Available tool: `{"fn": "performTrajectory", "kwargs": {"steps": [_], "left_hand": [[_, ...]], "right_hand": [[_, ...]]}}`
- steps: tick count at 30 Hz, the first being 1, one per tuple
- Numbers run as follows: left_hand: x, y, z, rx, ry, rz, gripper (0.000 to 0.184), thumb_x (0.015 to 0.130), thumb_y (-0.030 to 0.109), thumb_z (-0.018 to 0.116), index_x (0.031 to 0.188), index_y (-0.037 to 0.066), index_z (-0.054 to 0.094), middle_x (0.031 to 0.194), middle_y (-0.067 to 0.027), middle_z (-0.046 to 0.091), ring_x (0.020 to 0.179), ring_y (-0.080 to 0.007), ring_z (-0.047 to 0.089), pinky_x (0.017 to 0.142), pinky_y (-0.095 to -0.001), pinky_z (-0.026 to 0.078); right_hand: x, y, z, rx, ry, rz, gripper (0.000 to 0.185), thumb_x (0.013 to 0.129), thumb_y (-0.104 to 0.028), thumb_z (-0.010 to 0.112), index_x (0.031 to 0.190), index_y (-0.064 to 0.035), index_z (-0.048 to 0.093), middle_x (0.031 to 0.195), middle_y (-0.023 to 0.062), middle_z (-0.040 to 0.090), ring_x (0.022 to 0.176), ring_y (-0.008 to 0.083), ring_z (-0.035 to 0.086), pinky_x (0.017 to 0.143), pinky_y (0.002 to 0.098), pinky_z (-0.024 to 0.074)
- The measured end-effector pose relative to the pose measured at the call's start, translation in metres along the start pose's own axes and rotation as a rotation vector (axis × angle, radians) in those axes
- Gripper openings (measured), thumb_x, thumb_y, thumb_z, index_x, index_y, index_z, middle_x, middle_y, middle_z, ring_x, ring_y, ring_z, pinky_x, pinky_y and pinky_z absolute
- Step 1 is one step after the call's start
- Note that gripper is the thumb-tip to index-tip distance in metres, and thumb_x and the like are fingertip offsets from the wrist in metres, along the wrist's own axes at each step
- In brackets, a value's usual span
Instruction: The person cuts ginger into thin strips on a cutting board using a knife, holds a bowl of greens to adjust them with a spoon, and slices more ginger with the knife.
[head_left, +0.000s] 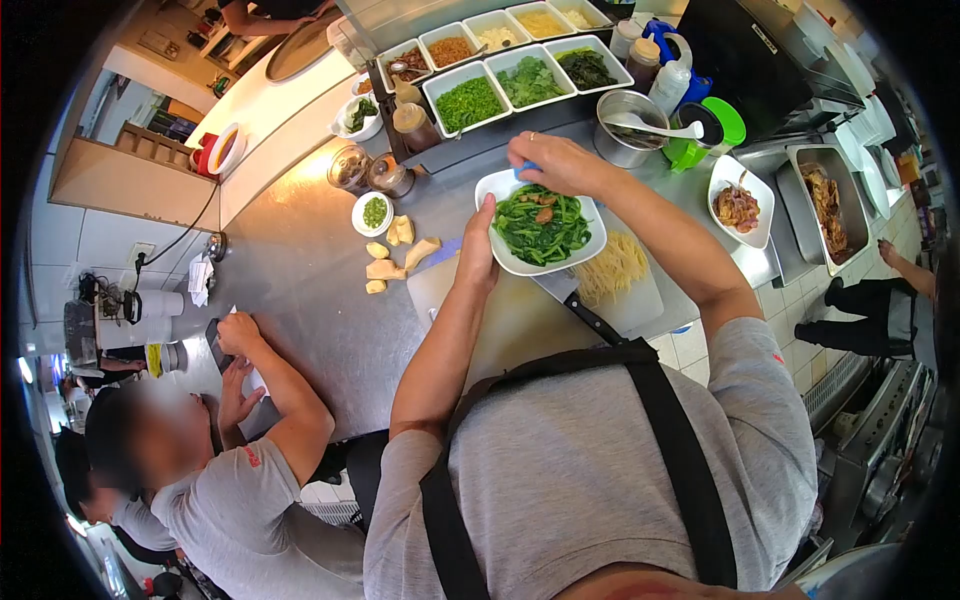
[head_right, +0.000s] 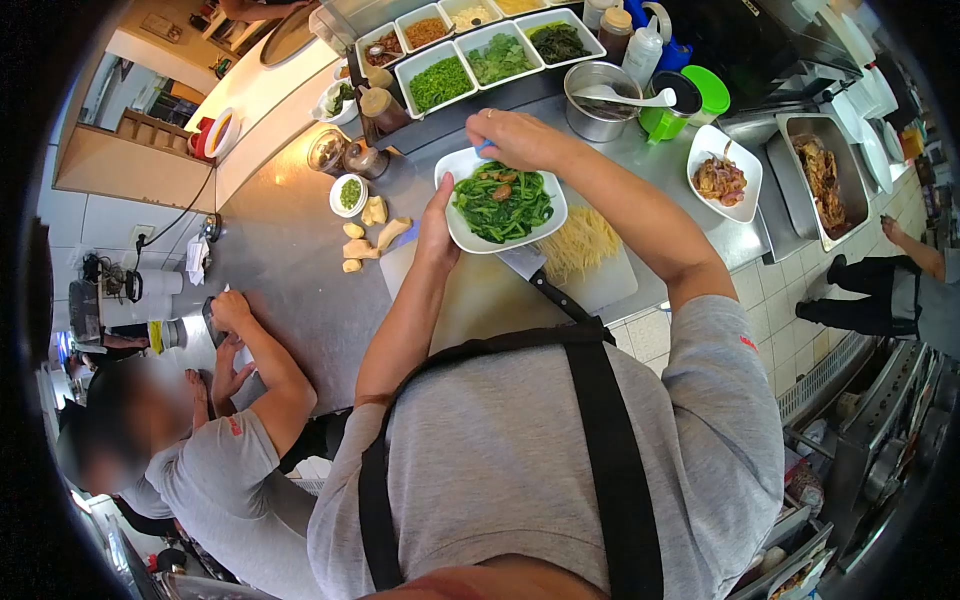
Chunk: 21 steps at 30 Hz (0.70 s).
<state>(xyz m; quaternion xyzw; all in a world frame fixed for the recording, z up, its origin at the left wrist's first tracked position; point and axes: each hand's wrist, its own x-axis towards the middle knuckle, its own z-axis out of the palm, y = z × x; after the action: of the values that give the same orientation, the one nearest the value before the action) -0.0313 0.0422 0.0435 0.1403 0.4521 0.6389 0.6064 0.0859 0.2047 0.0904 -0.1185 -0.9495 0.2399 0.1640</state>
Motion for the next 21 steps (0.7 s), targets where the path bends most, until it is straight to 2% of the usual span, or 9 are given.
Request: {"fn": "performTrajectory", "kwargs": {"steps": [5,9,10,14,17,21], "left_hand": [[-0.002,-0.006,0.001,-0.116,0.09,0.097,0.052,0.099,0.04,0.043,0.13,-0.001,0.044,0.125,-0.0164,0.057,0.11,-0.0261,0.059,0.096,-0.0393,0.047],[0.0,-0.015,0.004,-0.167,0.101,0.288,0.05,0.1,0.038,0.04,0.131,-0.002,0.043,0.126,-0.0163,0.056,0.11,-0.0258,0.059,0.094,-0.0389,0.049],[0.001,-0.017,0.005,-0.162,0.109,0.31,0.05,0.1,0.038,0.04,0.131,-0.002,0.043,0.126,-0.0161,0.056,0.11,-0.0254,0.059,0.094,-0.0385,0.049],[0.007,-0.018,0.01,-0.136,0.146,0.376,0.05,0.101,0.038,0.039,0.131,-0.002,0.041,0.126,-0.0153,0.056,0.11,-0.024,0.059,0.093,-0.0371,0.049],[0.01,-0.021,0.01,-0.138,0.177,0.417,0.049,0.101,0.037,0.039,0.131,-0.002,0.042,0.125,-0.0148,0.056,0.111,-0.0233,0.059,0.093,-0.0363,0.049],[0.02,-0.031,-0.006,-0.169,0.225,0.517,0.046,0.102,0.035,0.04,0.129,-0.001,0.044,0.126,-0.0136,0.056,0.114,-0.0216,0.056,0.097,-0.0352,0.046]], "right_hand": [[-0.009,0.019,-0.007,-0.053,0.053,0.203,0.026,0.079,-0.012,0.068,0.094,-0.0058,0.048,0.09,0.0149,0.059,0.089,0.0366,0.06,0.074,0.0446,0.0479],[-0.008,0.017,-0.022,0.014,0.05,0.409,0.021,0.078,-0.014,0.068,0.085,-0.004,0.051,0.08,0.0162,0.061,0.082,0.0348,0.062,0.07,0.0429,0.0481],[-0.008,0.017,-0.024,0.069,0.105,0.424,0.021,0.078,-0.014,0.068,0.081,-0.003,0.051,0.075,0.0166,0.06,0.077,0.034,0.062,0.068,0.0426,0.0481],[-0.008,0.017,-0.013,0.007,0.188,0.294,0.022,0.076,-0.014,0.068,0.081,-0.0037,0.05,0.08,0.0167,0.061,0.08,0.0356,0.061,0.07,0.0439,0.0471],[-0.015,0.024,-0.007,-0.028,0.168,0.303,0.022,0.076,-0.014,0.067,0.082,-0.0041,0.049,0.081,0.0167,0.06,0.082,0.0371,0.06,0.07,0.0446,0.0466],[-0.03,0.028,-0.015,0.087,0.111,0.359,0.021,0.075,-0.014,0.066,0.081,-0.0056,0.047,0.071,0.0162,0.056,0.071,0.0357,0.058,0.063,0.0435,0.0454]]}}
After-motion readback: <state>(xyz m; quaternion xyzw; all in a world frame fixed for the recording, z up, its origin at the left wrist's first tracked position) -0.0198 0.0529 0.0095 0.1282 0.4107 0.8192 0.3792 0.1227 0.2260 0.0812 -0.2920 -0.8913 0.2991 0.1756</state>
